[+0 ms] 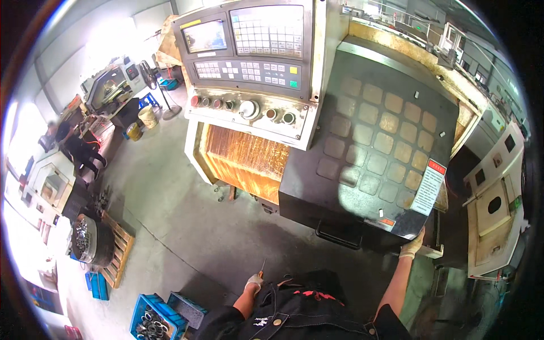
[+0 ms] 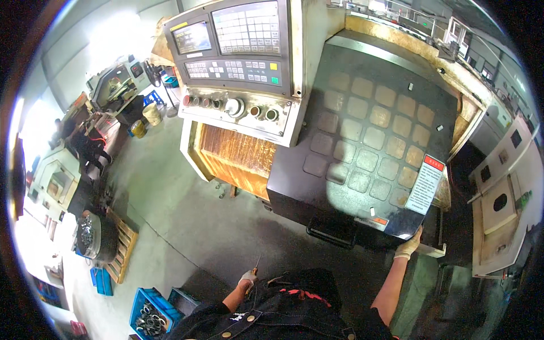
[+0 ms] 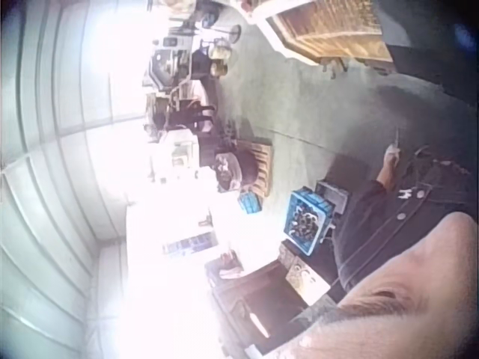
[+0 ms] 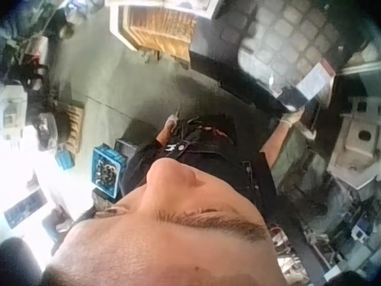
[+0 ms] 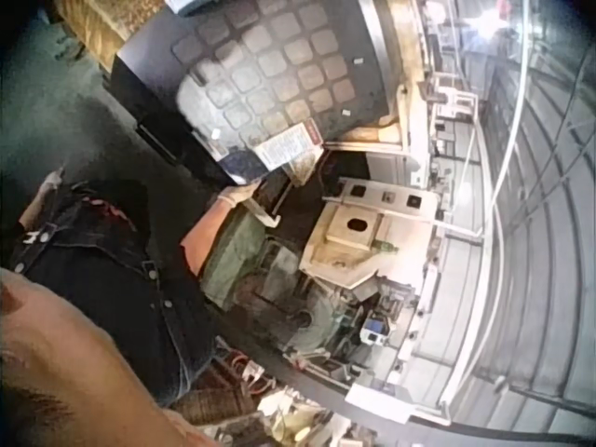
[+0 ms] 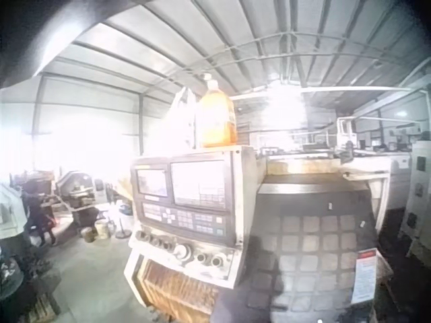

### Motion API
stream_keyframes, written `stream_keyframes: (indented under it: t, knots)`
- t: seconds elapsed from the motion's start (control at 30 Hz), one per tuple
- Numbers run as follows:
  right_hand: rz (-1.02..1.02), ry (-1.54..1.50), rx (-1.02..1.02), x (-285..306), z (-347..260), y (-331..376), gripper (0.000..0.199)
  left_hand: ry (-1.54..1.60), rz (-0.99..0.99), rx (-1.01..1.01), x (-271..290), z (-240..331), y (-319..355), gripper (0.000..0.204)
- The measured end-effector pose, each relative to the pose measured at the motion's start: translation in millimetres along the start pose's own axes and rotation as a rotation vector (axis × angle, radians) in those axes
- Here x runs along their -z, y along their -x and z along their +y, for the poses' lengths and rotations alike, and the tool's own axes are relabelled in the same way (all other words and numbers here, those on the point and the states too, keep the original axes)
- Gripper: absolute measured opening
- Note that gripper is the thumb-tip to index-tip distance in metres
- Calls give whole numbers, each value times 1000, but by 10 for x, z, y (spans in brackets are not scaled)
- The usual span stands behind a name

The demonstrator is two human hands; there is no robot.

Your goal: The person operates a CNC lathe in a workshop, repeatedly loading small metal rings into the machine's chuck, securing them with a tool, and closing the safety door. The person also interacts with the machine's control panel to start the process.

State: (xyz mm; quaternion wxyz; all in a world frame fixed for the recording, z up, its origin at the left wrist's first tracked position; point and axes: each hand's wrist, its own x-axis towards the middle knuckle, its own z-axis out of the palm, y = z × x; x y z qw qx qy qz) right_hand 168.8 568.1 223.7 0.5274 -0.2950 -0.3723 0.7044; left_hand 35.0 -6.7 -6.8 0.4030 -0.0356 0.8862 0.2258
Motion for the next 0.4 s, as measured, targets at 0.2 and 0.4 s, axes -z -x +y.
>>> stream_keyframes:
  t: [0.2, 0.4]
  knots:
    - [50, 12, 39, -60, -94, 96, 45, -36, -74, -20, -6, -18, -32, 34]
    - [139, 68, 5, -370, -280, 322, 45, -161, -93, -78, -348, -362, -637, 46]
